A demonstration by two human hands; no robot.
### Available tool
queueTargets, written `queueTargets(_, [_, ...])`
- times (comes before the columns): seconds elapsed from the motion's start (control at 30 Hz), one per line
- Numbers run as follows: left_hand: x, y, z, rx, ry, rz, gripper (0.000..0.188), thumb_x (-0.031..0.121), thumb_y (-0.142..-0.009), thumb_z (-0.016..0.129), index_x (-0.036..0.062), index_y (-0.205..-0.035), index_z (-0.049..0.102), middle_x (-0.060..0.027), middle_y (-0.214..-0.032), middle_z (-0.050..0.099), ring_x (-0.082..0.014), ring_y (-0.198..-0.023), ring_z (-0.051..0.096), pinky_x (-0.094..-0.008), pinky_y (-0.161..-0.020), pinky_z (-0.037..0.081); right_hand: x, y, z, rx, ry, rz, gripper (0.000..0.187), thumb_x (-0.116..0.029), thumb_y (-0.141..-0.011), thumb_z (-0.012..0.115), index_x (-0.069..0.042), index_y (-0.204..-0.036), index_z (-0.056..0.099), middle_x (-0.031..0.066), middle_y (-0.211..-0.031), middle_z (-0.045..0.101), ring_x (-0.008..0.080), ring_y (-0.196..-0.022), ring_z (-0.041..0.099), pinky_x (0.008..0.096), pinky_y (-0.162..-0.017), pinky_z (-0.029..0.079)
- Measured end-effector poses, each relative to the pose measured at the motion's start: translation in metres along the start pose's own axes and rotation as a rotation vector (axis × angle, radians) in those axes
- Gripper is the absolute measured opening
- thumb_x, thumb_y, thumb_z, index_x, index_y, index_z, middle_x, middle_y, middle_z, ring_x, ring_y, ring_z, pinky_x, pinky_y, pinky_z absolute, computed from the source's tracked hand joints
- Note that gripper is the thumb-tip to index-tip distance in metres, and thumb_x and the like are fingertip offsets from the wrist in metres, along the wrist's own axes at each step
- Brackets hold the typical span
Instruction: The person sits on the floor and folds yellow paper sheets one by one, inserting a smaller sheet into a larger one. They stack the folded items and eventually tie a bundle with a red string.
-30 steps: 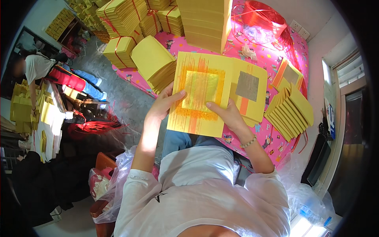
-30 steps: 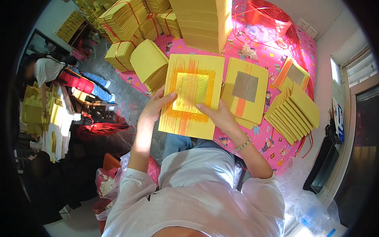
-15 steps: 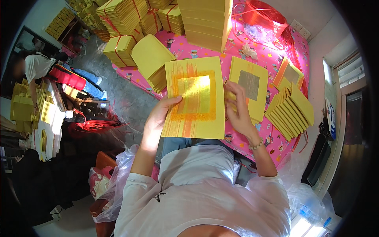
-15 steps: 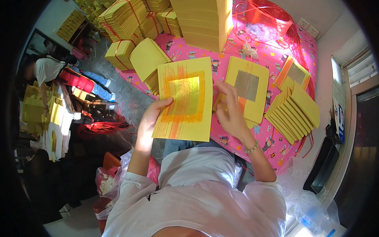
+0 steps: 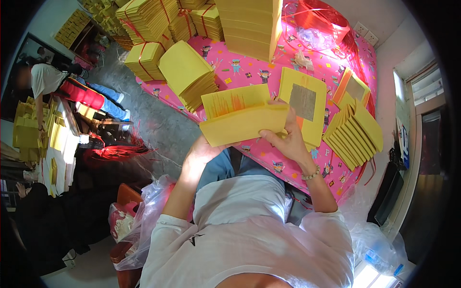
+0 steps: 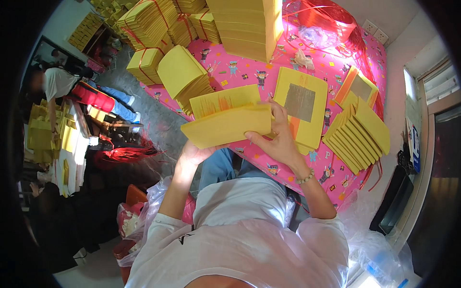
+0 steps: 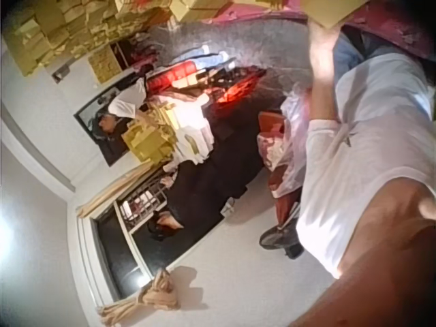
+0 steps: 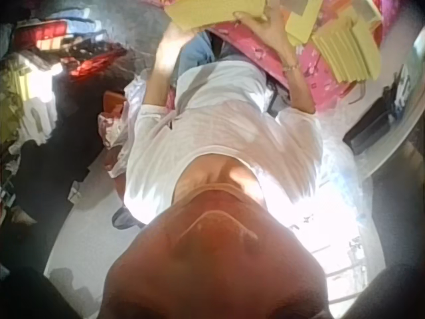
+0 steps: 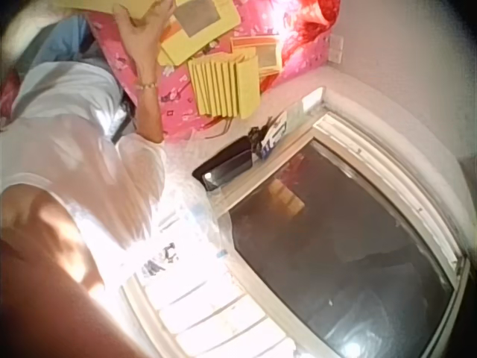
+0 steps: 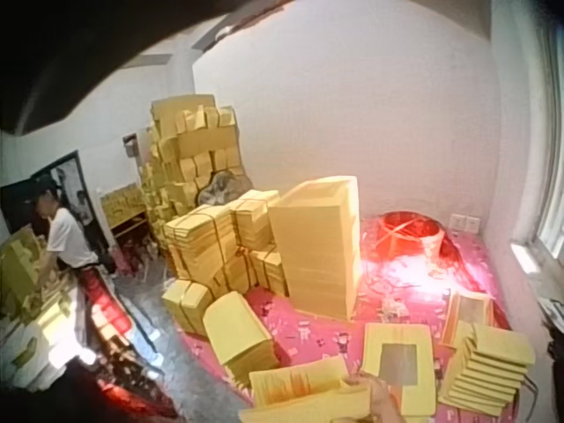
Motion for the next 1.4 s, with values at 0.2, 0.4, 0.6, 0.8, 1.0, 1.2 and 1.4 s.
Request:
queueTargets(0.2, [-0.006,0.005,-0.003,0.018,-0.169,0.178,0.051,0.025,-0.087,0.067,0.0054,-0.130,0.049,-0.0130,-0.123,0.057,-0.0278,-0.107,0.060,-0.0419,-0.087,0.051,0.011,0.002,0.009,0.037,-0.260,0.229,0.031,-0.016,-0.079,0.076,-0.001,-0.106,0.068,0.0095,-0.124,0.053,0.0181,-0.114,0.051,0.0336,-0.093,0.045])
queueTargets(0.4, [0.001,0.017,-0.016,-0.015,-0.142,0.127,0.056,0.032,-0.090,0.060,-0.0012,-0.132,0.045,-0.0123,-0.126,0.055,-0.0220,-0.115,0.055,-0.0359,-0.096,0.044,-0.008,-0.002,0.004,-0.122,-0.488,0.436,0.032,-0.010,-0.083,0.072,0.002,-0.111,0.062,0.0033,-0.104,0.064,0.0090,-0.094,0.059,0.0253,-0.082,0.048])
queueTargets(0.6, [0.055,0.006,0.009,-0.330,-0.133,-0.029,0.061,0.044,-0.091,0.050,-0.0036,-0.129,0.045,-0.0112,-0.116,0.059,-0.0178,-0.104,0.058,-0.0300,-0.089,0.044,-0.012,-0.001,-0.002,-0.171,-0.394,0.238,0.030,-0.012,-0.081,0.072,0.000,-0.106,0.064,0.0032,-0.092,0.062,0.0102,-0.086,0.058,0.0269,-0.075,0.048])
queueTargets(0.8, [0.052,-0.005,0.042,-0.086,-1.076,-0.001,0.049,0.020,-0.084,0.069,0.0019,-0.126,0.050,-0.0073,-0.107,0.062,-0.0122,-0.098,0.058,-0.0270,-0.085,0.045,-0.023,-0.006,-0.011,-0.306,-0.022,0.182,0.029,-0.012,-0.076,0.075,0.000,-0.099,0.064,0.0057,-0.087,0.059,0.0148,-0.082,0.058,0.0278,-0.074,0.047])
queueTargets(1.0, [0.029,-0.018,0.039,0.082,-0.833,0.296,0.035,0.007,-0.092,0.059,-0.0001,-0.125,0.051,-0.0052,-0.113,0.061,-0.0110,-0.104,0.056,-0.0270,-0.090,0.045,-0.027,-0.017,-0.009,0.069,-0.188,0.045,0.046,-0.010,-0.076,0.076,-0.001,-0.115,0.055,0.0089,-0.101,0.060,0.0185,-0.096,0.059,0.0326,-0.081,0.049])
queueTargets(1.2, [0.000,-0.033,0.002,0.145,-0.735,0.500,0.034,0.004,-0.093,0.056,0.0006,-0.126,0.049,-0.0059,-0.120,0.057,-0.0115,-0.111,0.053,-0.0279,-0.095,0.042,-0.002,-0.019,0.016,-0.009,-0.337,0.166,0.052,-0.010,-0.081,0.072,-0.001,-0.125,0.046,0.0111,-0.113,0.060,0.0169,-0.106,0.058,0.0320,-0.088,0.049])
queueTargets(1.4, [-0.006,-0.035,-0.008,0.189,-0.727,0.528,0.035,0.004,-0.094,0.055,0.0008,-0.128,0.048,-0.0070,-0.123,0.055,-0.0120,-0.113,0.051,-0.0281,-0.096,0.042,0.012,-0.018,0.032,-0.078,-0.253,0.238,0.048,-0.011,-0.084,0.069,-0.001,-0.126,0.047,0.0116,-0.110,0.062,0.0166,-0.100,0.062,0.0305,-0.083,0.051])
Point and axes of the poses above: each hand's wrist, its own y-axis away from the middle knuckle, its own z-axis out of the palm, x = y × z, the point moved 3 cm from there along -y, towards the middle knuckle
